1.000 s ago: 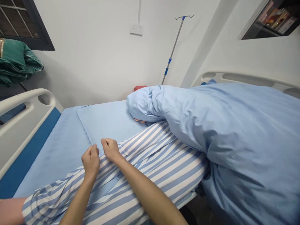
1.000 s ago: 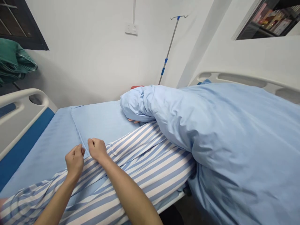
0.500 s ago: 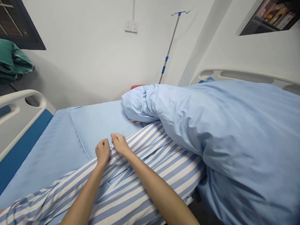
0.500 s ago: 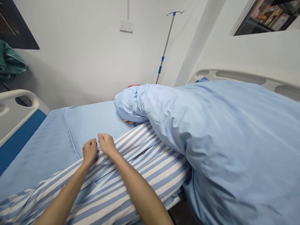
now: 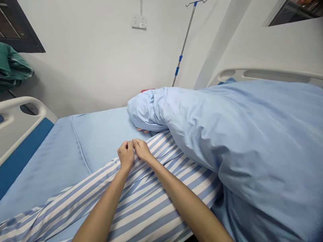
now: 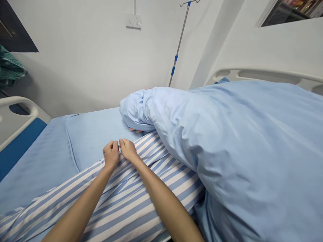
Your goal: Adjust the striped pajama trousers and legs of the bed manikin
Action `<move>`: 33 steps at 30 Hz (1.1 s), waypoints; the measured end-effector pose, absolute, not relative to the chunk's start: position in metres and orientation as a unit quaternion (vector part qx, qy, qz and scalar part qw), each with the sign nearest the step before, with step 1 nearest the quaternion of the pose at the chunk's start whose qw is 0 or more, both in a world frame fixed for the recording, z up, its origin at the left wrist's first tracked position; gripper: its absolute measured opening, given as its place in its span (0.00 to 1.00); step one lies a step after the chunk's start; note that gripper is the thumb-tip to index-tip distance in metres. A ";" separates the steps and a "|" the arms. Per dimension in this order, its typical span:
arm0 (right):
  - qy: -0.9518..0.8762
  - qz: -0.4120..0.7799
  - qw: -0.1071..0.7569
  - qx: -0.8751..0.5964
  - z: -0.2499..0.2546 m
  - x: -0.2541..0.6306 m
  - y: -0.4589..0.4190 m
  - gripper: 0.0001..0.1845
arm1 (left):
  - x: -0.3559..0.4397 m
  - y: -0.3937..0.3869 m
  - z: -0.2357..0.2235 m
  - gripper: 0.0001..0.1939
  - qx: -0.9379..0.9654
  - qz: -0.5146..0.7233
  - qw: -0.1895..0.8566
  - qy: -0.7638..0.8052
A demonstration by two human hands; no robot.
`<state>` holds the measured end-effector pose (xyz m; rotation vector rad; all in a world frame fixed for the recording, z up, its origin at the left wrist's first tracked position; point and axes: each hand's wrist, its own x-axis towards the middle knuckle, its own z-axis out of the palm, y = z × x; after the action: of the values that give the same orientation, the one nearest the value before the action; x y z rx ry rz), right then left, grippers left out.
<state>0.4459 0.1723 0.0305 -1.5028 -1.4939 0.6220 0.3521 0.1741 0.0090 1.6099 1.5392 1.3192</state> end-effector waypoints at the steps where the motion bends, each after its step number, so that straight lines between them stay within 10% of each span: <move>1: -0.609 0.247 0.442 -0.611 0.029 0.451 0.172 0.22 | 0.358 0.175 0.009 0.17 0.601 0.476 0.275 0.580; 33: -0.544 0.071 0.572 -0.610 0.008 0.572 0.197 0.18 | 0.480 0.192 0.006 0.14 0.709 0.354 0.207 0.574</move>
<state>0.5722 0.1970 0.0079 -1.4311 -1.2756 0.1670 0.4796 0.1924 0.0062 1.9738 1.5990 0.9853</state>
